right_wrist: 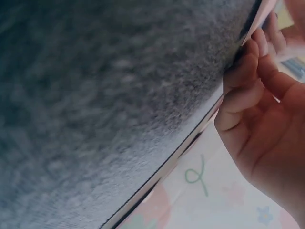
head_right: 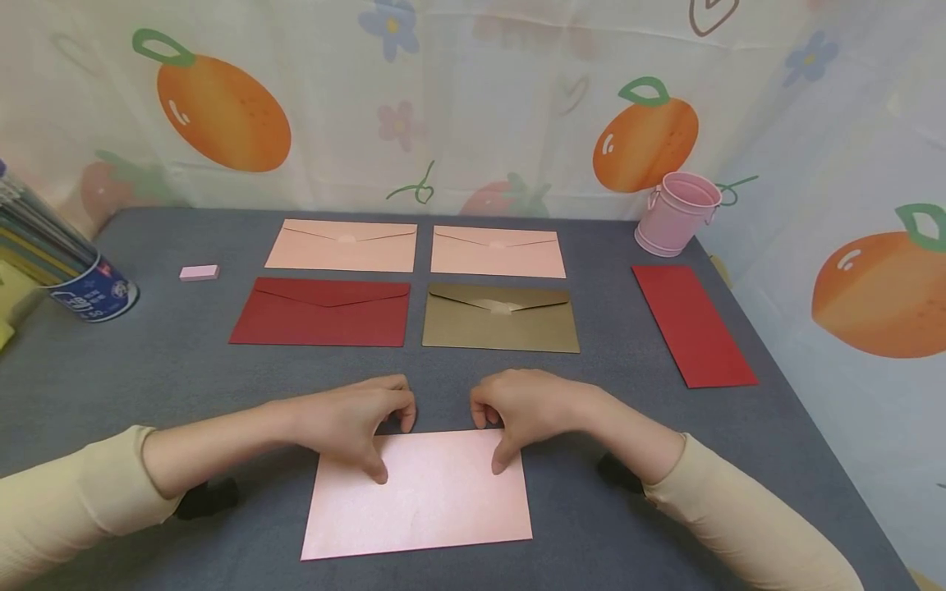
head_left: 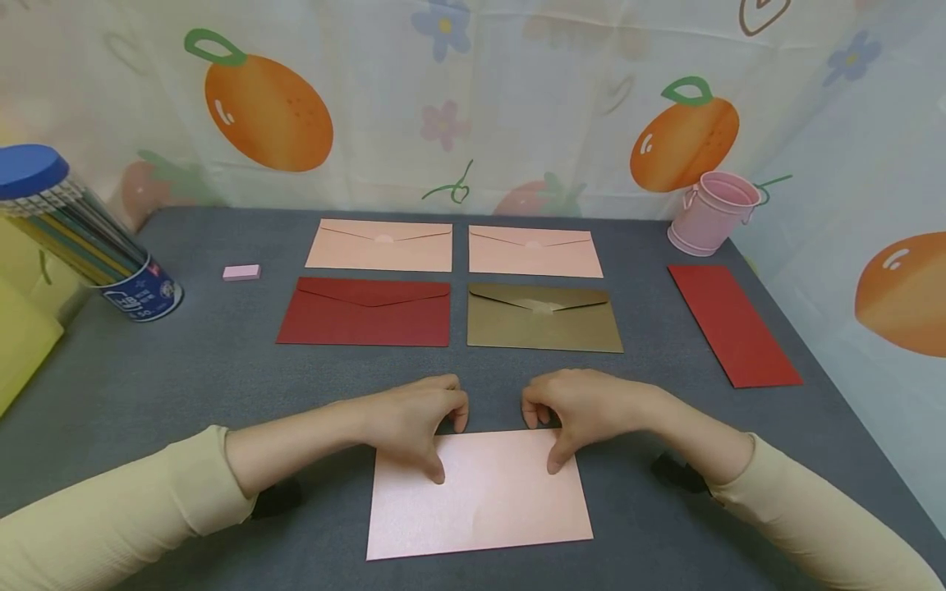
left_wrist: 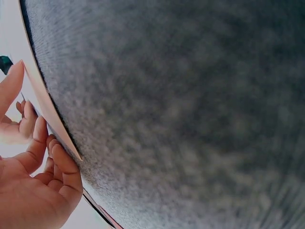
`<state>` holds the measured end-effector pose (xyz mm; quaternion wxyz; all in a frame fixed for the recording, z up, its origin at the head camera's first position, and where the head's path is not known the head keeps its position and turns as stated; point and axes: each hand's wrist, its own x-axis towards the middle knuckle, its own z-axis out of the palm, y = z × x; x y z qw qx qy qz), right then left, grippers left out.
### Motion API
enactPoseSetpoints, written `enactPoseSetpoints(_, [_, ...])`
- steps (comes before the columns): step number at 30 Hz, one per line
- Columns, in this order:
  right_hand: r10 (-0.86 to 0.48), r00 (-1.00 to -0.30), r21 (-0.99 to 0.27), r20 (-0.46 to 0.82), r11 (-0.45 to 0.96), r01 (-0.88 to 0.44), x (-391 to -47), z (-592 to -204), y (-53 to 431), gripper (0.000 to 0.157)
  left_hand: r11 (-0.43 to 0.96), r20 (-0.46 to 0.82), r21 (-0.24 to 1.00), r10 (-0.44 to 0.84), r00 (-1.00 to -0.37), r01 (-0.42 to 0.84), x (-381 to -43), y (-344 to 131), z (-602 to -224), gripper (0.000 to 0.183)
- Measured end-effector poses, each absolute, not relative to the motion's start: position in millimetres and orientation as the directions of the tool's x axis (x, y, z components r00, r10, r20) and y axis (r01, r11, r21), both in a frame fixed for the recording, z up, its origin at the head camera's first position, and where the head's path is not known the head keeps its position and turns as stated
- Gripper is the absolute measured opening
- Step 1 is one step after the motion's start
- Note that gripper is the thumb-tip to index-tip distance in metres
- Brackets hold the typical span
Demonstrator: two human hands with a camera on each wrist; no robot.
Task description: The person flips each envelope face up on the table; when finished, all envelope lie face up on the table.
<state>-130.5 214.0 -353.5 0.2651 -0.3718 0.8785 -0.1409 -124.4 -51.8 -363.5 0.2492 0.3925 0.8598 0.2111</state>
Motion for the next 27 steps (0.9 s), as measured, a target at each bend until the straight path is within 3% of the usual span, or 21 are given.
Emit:
enactPoseSetpoints(5, [-0.716, -0.595, -0.440, -0.365, 0.696, -0.567, -130.2, -354.5, 211.2, 0.040, 0.607, -0.265, 0.559, 0.776, -0.572, 0.565, -124.8, -51.7, -363.3, 0.042])
enactPoseSetpoints(13, [-0.720, -0.581, -0.613, -0.380, 0.666, -0.424, -137.7, -354.7, 215.0, 0.026, 0.572, -0.266, 0.632, 0.793, -0.548, 0.522, -134.3, -57.6, -364.6, 0.036])
enactPoseSetpoints(20, [-0.667, -0.592, -0.740, -0.453, 0.651, -0.168, -147.1, -352.1, 223.1, 0.013, 0.511, -0.295, 0.801, 0.790, -0.538, 0.311, -155.2, -70.3, -364.2, 0.024])
enactPoseSetpoints(27, [-0.653, -0.621, -0.764, -0.434, 0.632, -0.131, -157.1, -344.7, 234.3, 0.015, 0.511, -0.333, 0.849, 0.713, -0.617, 0.132, -173.1, -83.1, -361.6, 0.022])
